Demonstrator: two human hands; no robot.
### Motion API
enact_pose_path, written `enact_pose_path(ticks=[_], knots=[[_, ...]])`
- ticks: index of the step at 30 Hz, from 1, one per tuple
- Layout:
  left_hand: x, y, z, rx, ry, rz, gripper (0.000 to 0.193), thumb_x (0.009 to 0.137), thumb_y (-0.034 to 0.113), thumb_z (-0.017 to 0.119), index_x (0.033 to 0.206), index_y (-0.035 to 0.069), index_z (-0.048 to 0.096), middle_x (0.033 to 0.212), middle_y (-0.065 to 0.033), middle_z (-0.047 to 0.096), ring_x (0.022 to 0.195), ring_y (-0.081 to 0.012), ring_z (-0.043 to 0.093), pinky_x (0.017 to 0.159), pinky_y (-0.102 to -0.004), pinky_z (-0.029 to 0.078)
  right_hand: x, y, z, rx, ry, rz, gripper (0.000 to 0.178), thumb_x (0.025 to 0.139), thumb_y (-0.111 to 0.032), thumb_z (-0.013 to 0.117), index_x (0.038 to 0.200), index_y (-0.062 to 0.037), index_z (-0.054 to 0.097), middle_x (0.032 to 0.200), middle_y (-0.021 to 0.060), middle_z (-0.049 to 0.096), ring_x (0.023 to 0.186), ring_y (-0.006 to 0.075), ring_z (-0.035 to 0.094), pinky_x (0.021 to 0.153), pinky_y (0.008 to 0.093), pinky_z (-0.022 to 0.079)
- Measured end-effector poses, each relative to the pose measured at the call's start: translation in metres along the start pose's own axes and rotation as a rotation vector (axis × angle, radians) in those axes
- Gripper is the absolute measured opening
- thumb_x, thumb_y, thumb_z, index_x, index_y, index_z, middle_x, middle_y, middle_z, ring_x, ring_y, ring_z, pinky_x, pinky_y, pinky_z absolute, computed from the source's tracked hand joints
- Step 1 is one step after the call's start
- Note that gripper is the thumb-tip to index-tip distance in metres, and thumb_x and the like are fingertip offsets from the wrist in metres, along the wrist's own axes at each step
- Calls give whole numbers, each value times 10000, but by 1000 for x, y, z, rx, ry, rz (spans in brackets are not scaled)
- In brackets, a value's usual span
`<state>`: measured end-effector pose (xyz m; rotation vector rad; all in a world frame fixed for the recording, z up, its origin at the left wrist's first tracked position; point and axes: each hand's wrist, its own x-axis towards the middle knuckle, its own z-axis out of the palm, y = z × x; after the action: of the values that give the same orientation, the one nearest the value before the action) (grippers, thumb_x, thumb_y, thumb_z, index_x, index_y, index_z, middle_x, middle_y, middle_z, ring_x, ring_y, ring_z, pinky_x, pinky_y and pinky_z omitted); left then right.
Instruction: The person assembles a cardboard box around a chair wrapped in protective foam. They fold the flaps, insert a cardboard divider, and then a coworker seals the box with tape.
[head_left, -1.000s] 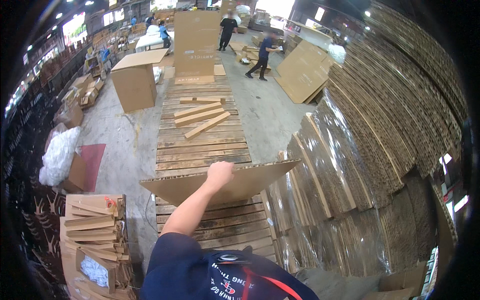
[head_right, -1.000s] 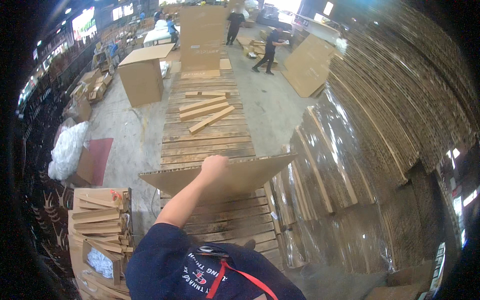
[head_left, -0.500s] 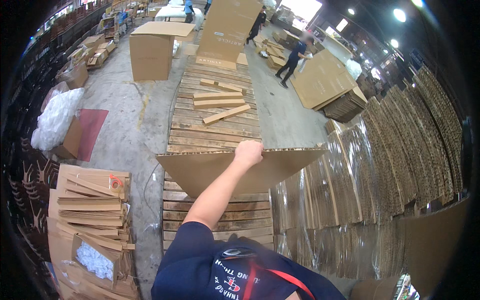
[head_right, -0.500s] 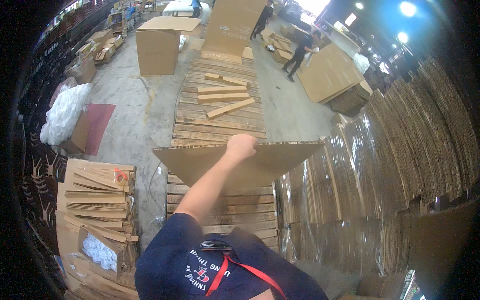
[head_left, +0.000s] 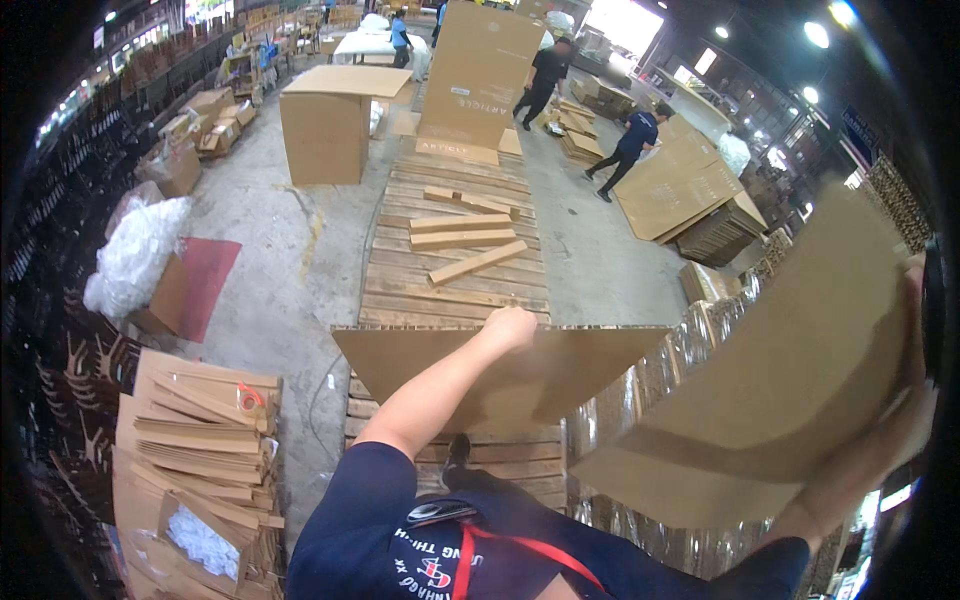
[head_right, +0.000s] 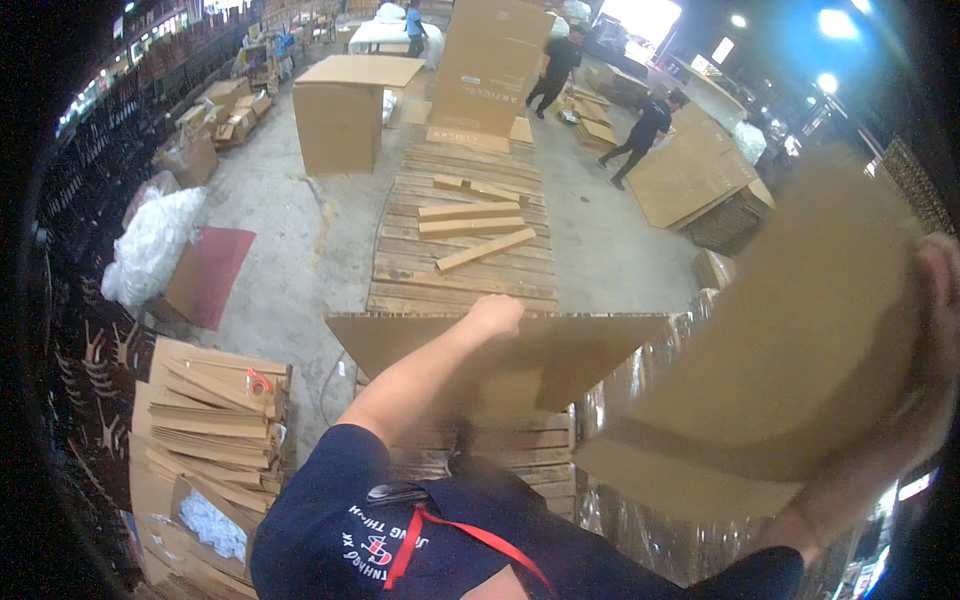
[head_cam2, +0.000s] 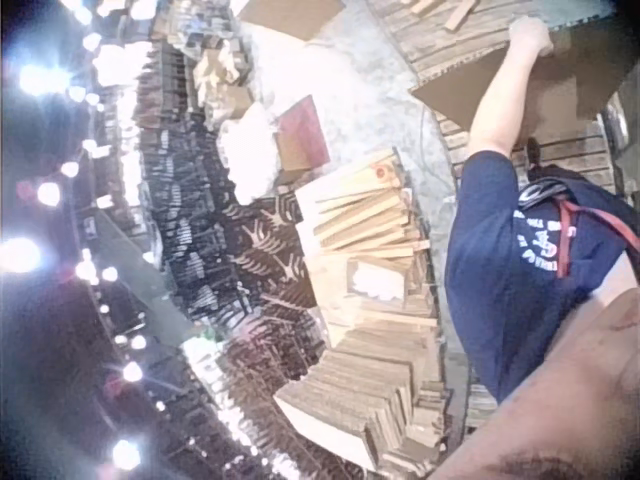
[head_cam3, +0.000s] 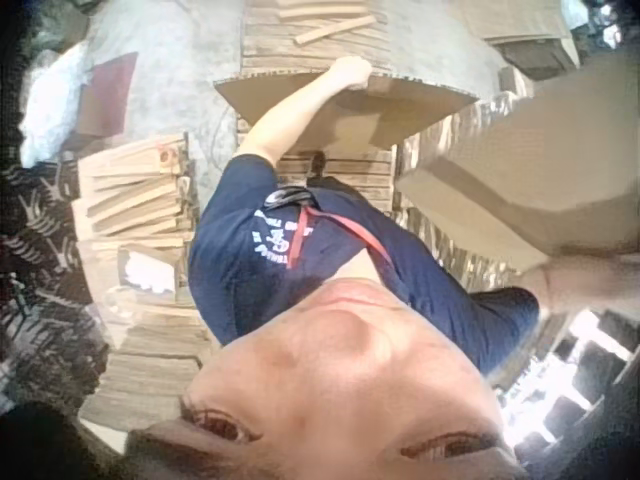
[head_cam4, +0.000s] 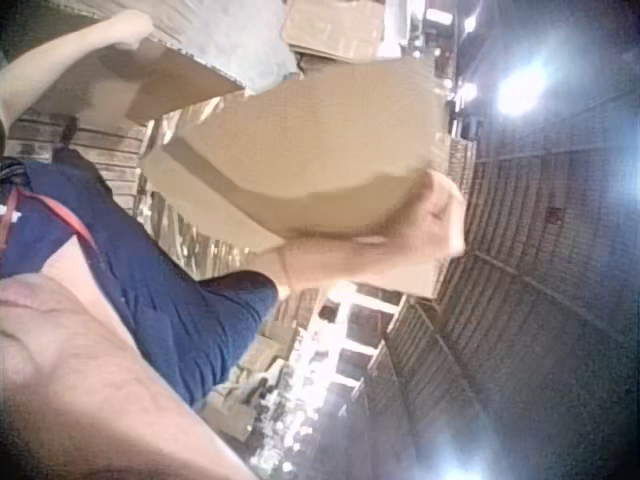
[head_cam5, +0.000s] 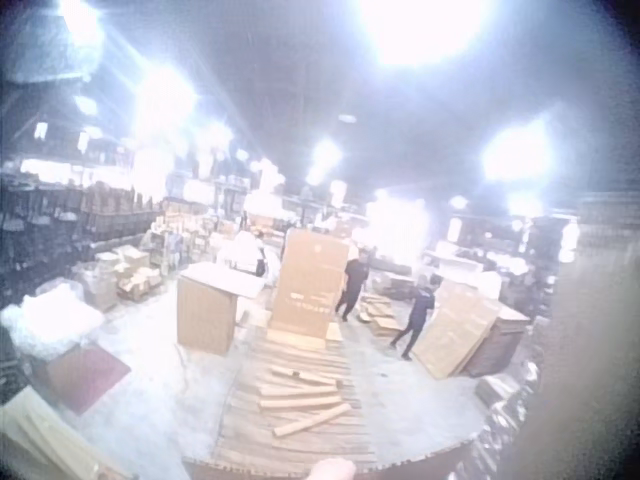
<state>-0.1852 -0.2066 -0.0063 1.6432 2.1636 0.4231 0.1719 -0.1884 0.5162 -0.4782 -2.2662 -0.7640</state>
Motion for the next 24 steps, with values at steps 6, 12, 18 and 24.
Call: enact_pose_path(ticks=[6,12,18,24], knots=[[62,-19,-35,-188,-220,102,377,961,269,784,1230,6,816,1219,-271,810,1177,-440,770,1011,-513,604,-93,-22,232,254,-63,-253,828,792,-867,751,976,-59,749,705,23,513,641,208,558,590,394,426],[103,-53,-54,-215,-461,212,482,987,352,825,1373,67,780,1248,-242,807,1179,-398,759,1009,-505,570,-130,-88,383,582,-37,-264,686,786,-778,822,974,-124,739,713,-23,489,627,148,540,579,327,417],[138,-37,-52,-236,-449,292,527,1005,406,806,1414,77,765,1227,-259,805,1121,-429,765,984,-506,588,-142,-164,440,671,4,-204,574,811,-612,880,1074,-118,749,755,-25,531,687,149,594,601,315,434],[175,-73,-49,-495,-861,362,687,1146,573,580,1603,61,616,1538,-211,686,1355,-379,682,1085,-519,586,-192,-243,520,723,-197,-84,685,761,-573,950,1238,-116,771,984,15,671,921,229,668,805,400,508]])
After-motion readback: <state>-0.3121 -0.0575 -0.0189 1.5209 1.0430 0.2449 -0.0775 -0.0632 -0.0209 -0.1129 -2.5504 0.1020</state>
